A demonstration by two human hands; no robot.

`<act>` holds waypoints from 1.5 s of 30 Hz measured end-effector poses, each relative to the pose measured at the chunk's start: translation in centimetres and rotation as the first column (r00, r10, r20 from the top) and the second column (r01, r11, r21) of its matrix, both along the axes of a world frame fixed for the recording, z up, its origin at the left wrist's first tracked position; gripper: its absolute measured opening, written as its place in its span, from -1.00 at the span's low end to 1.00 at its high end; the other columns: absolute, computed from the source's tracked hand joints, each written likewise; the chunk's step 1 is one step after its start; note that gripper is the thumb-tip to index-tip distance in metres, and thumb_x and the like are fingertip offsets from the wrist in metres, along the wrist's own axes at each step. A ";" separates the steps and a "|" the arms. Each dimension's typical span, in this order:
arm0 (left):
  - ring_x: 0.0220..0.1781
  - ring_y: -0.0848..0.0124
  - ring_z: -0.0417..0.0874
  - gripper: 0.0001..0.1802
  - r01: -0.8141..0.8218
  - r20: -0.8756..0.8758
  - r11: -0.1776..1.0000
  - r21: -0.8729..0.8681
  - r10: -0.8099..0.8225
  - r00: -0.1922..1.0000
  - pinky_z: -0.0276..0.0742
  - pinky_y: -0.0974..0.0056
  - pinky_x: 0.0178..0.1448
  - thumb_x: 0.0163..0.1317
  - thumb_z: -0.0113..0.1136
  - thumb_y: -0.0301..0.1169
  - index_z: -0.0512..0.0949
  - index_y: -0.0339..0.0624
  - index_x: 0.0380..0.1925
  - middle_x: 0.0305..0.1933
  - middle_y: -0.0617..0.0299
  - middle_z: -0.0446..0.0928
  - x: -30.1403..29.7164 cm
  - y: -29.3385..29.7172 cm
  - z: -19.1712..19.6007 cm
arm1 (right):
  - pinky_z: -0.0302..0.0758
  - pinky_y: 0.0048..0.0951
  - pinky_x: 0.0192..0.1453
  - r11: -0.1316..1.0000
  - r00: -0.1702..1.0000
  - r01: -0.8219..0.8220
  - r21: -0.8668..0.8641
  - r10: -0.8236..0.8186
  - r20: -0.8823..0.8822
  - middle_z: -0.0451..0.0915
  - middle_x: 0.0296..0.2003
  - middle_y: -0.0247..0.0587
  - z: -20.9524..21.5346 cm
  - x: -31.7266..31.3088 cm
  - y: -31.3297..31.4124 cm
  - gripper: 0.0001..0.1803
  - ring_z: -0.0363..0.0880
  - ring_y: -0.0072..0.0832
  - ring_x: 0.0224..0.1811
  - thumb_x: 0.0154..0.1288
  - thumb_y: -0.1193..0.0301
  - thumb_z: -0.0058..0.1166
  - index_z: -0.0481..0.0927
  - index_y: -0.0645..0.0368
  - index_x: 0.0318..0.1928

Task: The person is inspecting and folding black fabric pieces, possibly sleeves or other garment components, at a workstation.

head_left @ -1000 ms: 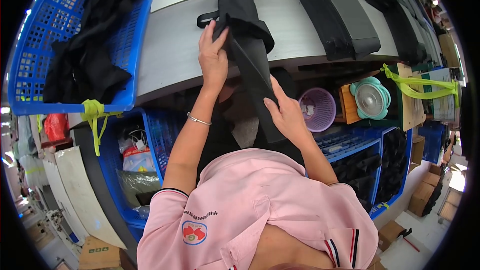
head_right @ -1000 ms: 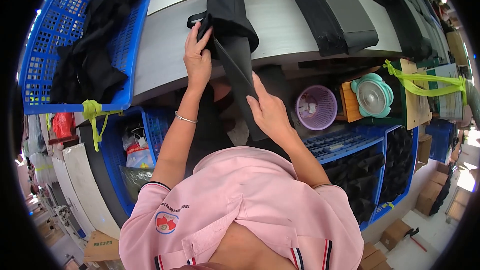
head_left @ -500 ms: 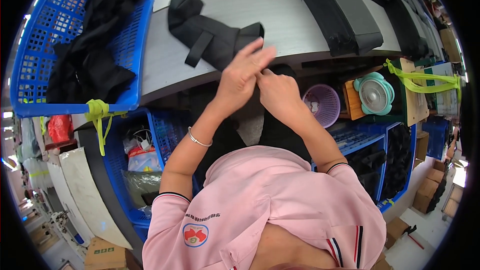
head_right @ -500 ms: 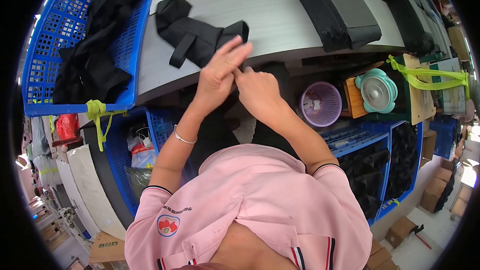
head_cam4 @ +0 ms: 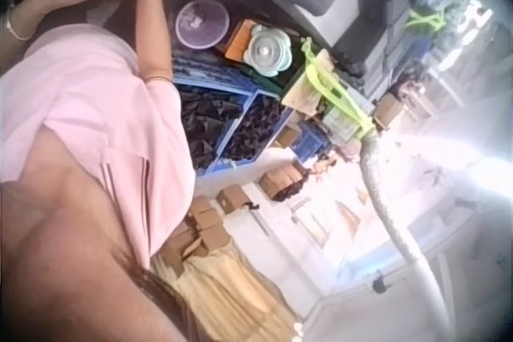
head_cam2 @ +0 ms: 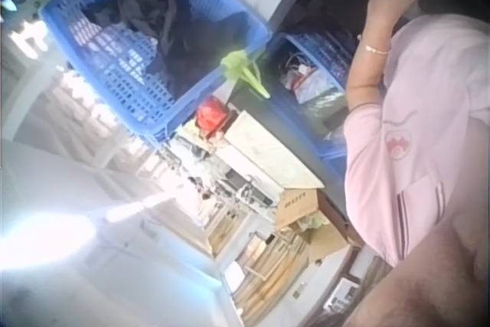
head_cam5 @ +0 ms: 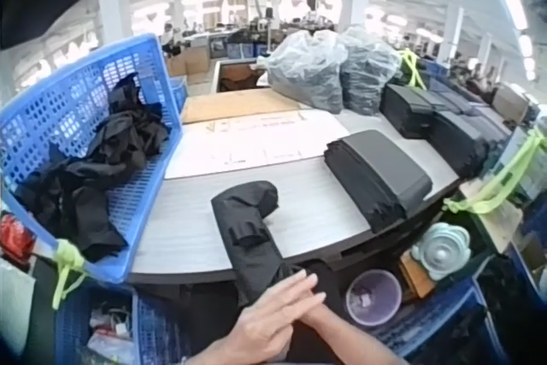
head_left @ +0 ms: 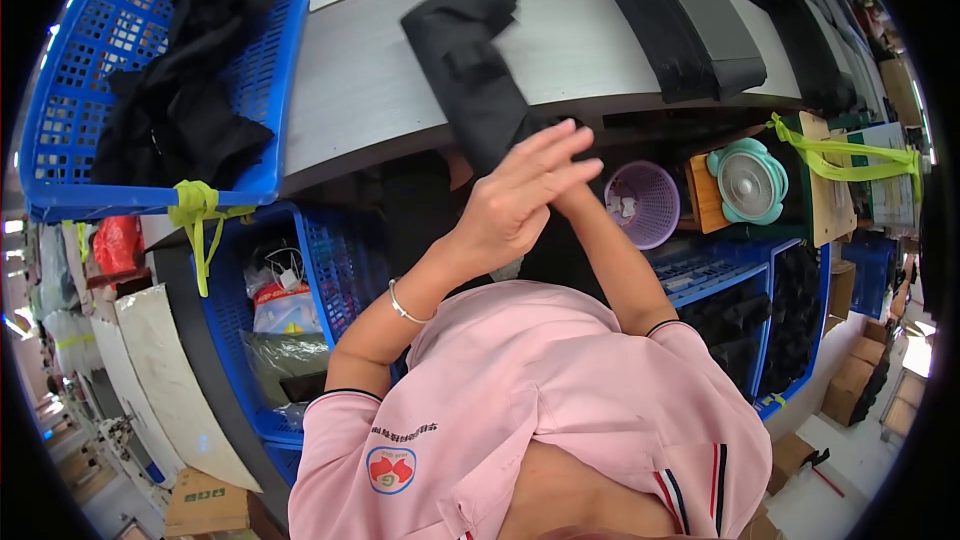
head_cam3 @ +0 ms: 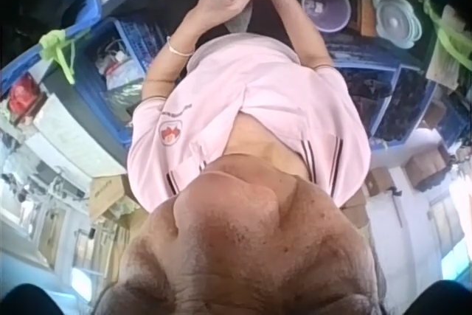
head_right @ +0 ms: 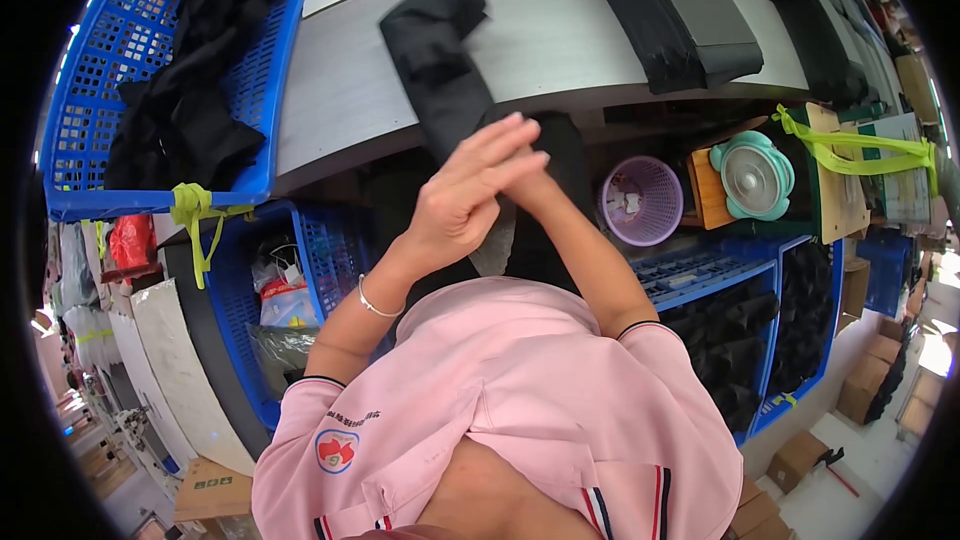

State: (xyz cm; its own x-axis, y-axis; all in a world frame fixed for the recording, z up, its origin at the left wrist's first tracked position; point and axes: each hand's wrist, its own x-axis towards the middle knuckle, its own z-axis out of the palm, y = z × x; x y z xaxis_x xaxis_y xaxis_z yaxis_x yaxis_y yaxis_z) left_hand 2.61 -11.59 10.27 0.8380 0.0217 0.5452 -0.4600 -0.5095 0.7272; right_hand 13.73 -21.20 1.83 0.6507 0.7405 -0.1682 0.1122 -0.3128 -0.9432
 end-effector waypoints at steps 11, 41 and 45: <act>0.52 0.00 0.14 -0.07 -0.544 0.000 0.838 -0.039 0.544 0.839 0.30 0.11 0.40 -0.04 0.41 -0.56 0.26 -0.21 0.42 0.56 -0.06 0.12 -0.7 -2.0 -2.3 | 0.56 -0.32 0.22 0.729 0.735 0.489 0.479 -0.049 -0.676 0.54 0.21 -0.15 5.0 1.5 -0.9 -0.45 0.56 -0.39 0.18 0.46 0.27 0.11 0.40 0.28 0.35; -0.06 0.57 0.51 -0.23 -0.464 -0.016 0.795 -0.390 0.498 0.867 0.50 0.49 -0.15 0.05 0.08 -0.83 0.49 -0.12 0.34 0.18 0.25 0.42 -0.2 -2.3 -3.3 | 0.56 -0.25 0.24 0.633 0.587 0.657 0.410 -0.089 -0.804 0.56 0.16 -0.22 1.2 -1.1 -0.6 -0.51 0.58 -0.32 0.18 0.50 0.18 0.00 0.40 0.11 0.31; -0.05 0.59 0.55 -0.38 -0.500 -0.135 0.772 -0.393 0.489 0.862 0.57 0.47 -0.05 0.27 0.04 -0.68 0.44 -0.15 0.37 0.20 0.17 0.48 -0.3 -1.3 -4.2 | 0.50 -0.26 0.31 0.582 0.780 0.591 0.558 -0.235 -0.580 0.55 0.17 -0.25 0.8 -1.0 1.0 -0.50 0.56 -0.26 0.18 0.49 0.24 0.05 0.36 0.08 0.35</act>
State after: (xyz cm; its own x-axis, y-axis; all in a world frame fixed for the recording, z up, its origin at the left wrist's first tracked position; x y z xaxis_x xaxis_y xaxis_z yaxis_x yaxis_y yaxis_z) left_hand 2.30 -12.86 6.06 0.6634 0.6481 0.3740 -0.2058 -0.3225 0.9239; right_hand 12.70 -20.19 2.61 0.9101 0.4094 -0.0640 -0.2926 0.5257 -0.7988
